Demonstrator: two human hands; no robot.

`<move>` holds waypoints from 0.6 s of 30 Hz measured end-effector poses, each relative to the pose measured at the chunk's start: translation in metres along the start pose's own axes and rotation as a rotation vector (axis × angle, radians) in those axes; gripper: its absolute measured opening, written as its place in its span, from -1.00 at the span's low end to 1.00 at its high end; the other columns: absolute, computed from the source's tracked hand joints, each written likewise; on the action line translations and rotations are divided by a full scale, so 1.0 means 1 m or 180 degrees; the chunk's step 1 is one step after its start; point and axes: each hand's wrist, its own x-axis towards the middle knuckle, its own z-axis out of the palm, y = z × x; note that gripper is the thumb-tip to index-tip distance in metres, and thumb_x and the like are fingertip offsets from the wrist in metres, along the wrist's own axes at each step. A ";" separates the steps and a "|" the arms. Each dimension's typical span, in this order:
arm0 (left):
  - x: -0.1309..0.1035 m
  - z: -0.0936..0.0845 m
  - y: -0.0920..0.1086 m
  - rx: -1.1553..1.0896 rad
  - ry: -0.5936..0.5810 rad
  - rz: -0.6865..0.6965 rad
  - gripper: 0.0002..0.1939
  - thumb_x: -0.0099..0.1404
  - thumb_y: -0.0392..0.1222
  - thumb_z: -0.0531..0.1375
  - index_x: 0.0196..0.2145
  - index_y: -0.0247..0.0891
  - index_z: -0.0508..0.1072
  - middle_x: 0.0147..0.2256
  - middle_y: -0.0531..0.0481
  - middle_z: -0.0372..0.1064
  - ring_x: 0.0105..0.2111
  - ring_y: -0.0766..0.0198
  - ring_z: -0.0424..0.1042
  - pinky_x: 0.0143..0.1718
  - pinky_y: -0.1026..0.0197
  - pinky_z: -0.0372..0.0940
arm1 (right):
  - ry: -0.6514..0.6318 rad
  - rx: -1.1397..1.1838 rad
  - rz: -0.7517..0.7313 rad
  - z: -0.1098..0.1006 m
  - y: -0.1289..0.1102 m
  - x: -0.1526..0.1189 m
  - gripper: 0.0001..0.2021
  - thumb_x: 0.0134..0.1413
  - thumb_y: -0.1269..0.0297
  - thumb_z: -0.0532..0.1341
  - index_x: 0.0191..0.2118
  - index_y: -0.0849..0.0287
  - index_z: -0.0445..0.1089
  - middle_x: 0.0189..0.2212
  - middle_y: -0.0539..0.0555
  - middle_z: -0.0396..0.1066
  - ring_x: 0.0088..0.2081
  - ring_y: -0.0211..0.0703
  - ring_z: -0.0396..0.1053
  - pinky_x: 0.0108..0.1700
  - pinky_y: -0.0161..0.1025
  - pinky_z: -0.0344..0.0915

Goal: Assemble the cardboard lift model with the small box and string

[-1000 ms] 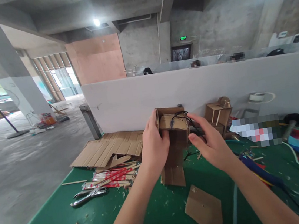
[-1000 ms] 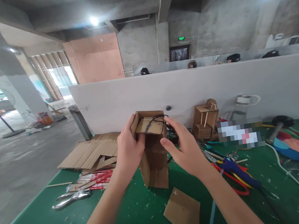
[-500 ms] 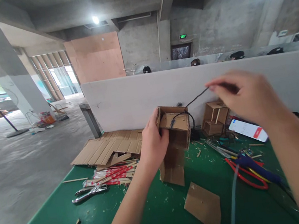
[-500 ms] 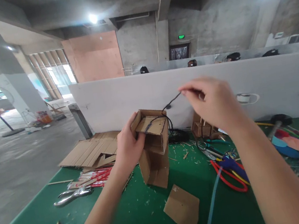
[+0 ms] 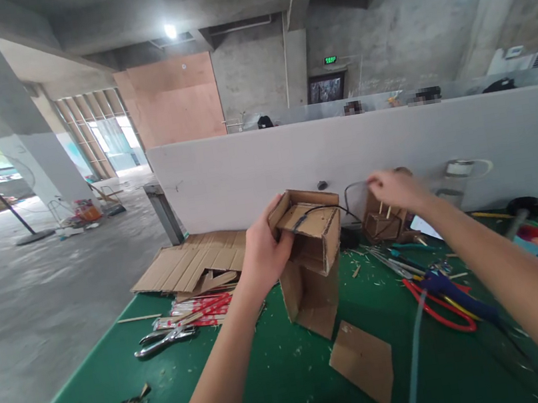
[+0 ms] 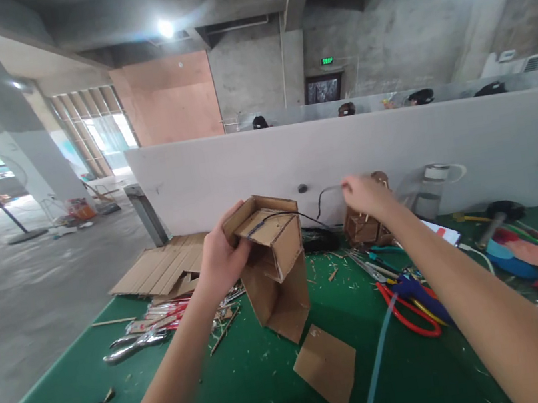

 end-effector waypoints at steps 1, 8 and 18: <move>0.000 0.000 -0.001 -0.0012 0.0011 -0.0012 -0.40 0.15 -0.44 0.10 0.17 -0.26 0.25 0.05 -0.10 0.41 0.07 0.14 0.39 0.13 0.06 0.30 | -0.0227 0.0078 -0.0071 0.009 0.001 -0.009 -0.71 0.05 0.22 0.12 -0.17 0.24 0.45 -0.19 0.33 0.51 -0.10 0.29 0.43 -0.08 0.16 0.28; 0.000 0.003 -0.001 0.0015 0.0073 0.0049 -0.41 0.15 -0.43 0.12 0.16 -0.25 0.27 0.05 -0.11 0.41 0.07 0.12 0.39 0.10 0.07 0.32 | -0.1324 0.3290 -0.0706 0.030 -0.033 -0.081 -0.47 0.21 -0.02 0.00 0.24 0.03 0.12 0.13 0.21 0.32 0.00 -0.04 0.42 -0.05 -0.02 0.39; -0.001 0.004 0.001 -0.0061 0.0024 0.0044 -0.40 0.15 -0.44 0.10 0.17 -0.26 0.26 0.07 -0.12 0.39 0.09 0.12 0.37 0.11 0.09 0.31 | -0.1769 0.3274 -0.0960 0.015 -0.047 -0.077 -0.64 -0.01 0.14 0.31 -0.10 0.19 0.42 -0.32 0.05 0.46 -0.36 -0.24 0.40 -0.26 -0.21 0.38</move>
